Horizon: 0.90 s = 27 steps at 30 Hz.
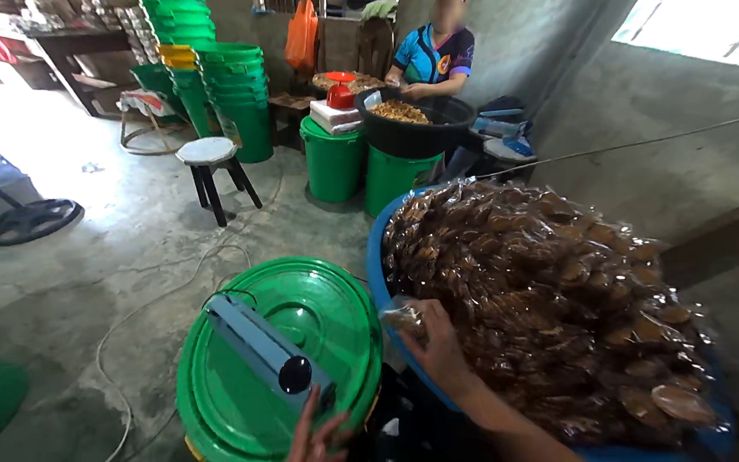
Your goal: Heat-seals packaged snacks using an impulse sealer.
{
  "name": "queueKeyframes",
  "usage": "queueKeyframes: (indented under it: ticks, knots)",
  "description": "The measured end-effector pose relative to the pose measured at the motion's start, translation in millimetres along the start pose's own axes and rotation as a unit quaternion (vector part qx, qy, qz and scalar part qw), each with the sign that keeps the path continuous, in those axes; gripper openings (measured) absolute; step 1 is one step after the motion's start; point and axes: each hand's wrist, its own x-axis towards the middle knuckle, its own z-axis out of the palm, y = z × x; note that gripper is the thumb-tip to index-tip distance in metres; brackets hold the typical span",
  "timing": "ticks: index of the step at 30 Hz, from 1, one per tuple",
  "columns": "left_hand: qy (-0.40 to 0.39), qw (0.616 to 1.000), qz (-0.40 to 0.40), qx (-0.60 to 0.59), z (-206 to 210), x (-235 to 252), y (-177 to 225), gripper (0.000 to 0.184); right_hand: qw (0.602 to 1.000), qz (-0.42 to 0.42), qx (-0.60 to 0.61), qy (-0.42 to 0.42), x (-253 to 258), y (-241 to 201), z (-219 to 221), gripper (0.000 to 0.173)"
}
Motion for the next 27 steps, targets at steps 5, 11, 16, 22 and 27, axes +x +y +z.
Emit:
queueKeyframes:
  ticks: [5, 11, 16, 22, 27]
  knots:
    - [0.093, 0.981, -0.037, -0.167, 41, 46, -23, 0.063, 0.94, 0.095, 0.25, -0.211, -71, -76, 16, 0.044]
    - [0.186, 0.978, -0.027, -0.085, 23, 16, -48, 0.068, 0.737, 0.376, 0.403, -0.39, -63, -80, 29, 0.022]
    - [0.268, 0.959, -0.023, -0.093, 4, 9, -59, 0.072, 0.779, 0.327, 0.321, -0.429, -45, -85, 79, 0.017]
    - [0.414, 0.908, -0.024, 0.054, -45, 40, -59, 0.064, 0.908, 0.106, 0.178, -0.365, -4, -95, 146, 0.039]
    - [0.417, 0.907, -0.049, 0.03, -76, 58, -41, 0.066, 0.892, 0.084, 0.095, -0.434, 76, -116, 137, 0.038]
